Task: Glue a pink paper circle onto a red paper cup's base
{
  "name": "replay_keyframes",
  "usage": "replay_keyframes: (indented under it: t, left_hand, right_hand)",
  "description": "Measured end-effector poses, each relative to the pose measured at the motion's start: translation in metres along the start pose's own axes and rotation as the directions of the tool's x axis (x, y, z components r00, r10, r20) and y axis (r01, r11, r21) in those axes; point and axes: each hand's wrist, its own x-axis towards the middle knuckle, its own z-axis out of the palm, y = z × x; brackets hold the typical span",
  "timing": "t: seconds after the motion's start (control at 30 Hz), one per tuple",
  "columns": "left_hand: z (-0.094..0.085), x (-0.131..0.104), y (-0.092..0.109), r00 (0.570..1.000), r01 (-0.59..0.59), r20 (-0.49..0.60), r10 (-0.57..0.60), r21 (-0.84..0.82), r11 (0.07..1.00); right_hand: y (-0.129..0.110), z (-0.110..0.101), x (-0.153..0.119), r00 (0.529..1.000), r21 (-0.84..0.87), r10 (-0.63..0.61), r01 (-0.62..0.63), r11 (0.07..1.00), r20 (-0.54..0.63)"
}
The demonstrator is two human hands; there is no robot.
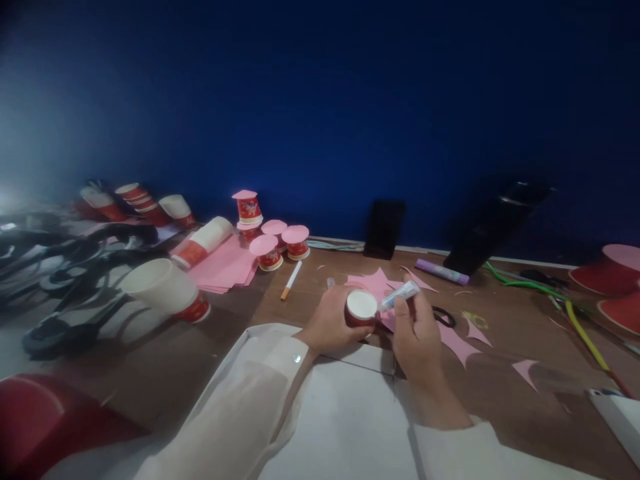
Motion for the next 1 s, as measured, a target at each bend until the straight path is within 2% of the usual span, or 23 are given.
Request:
replay_keyframes:
  t: [0.2, 0.4, 0.6, 0.83, 1.0]
  left_hand:
    - [-0.0012, -0.003, 0.0, 1.0, -0.01, 0.006, 0.01, 0.017, 1.0]
    - [-0.0009, -0.0035, -0.0029, 0.999, 0.003, 0.033, -0.004, 0.018, 1.0]
    - [-0.0008, -0.0033, -0.0022, 0.999, -0.006, 0.048, 0.005, 0.013, 1.0]
    - [-0.0041, -0.0026, 0.0007, 0.995, 0.088, 0.055, -0.086, -0.035, 0.995]
    - [-0.0006, -0.0009, -0.0036, 0.999, 0.029, 0.017, -0.028, -0.046, 0.999]
  right_hand:
    - [-0.0042, -0.0027, -0.0014, 0.997, -0.02, -0.022, 0.021, 1.0, -0.074]
    - [-0.0078, -0.0029, -0.003, 1.0, 0.016, -0.008, 0.008, 1.0, -0.009]
    - [-0.0009, -0.002, 0.001, 0.998, -0.062, -0.045, 0.043, 0.997, -0.039]
    - [-0.0022, -0.0035, 0.0002, 0.993, 0.064, 0.031, -0.024, 0.998, -0.112]
    - [-0.0023, -0.0027, -0.0009, 0.995, 0.069, -0.009, 0.015, 0.997, -0.095]
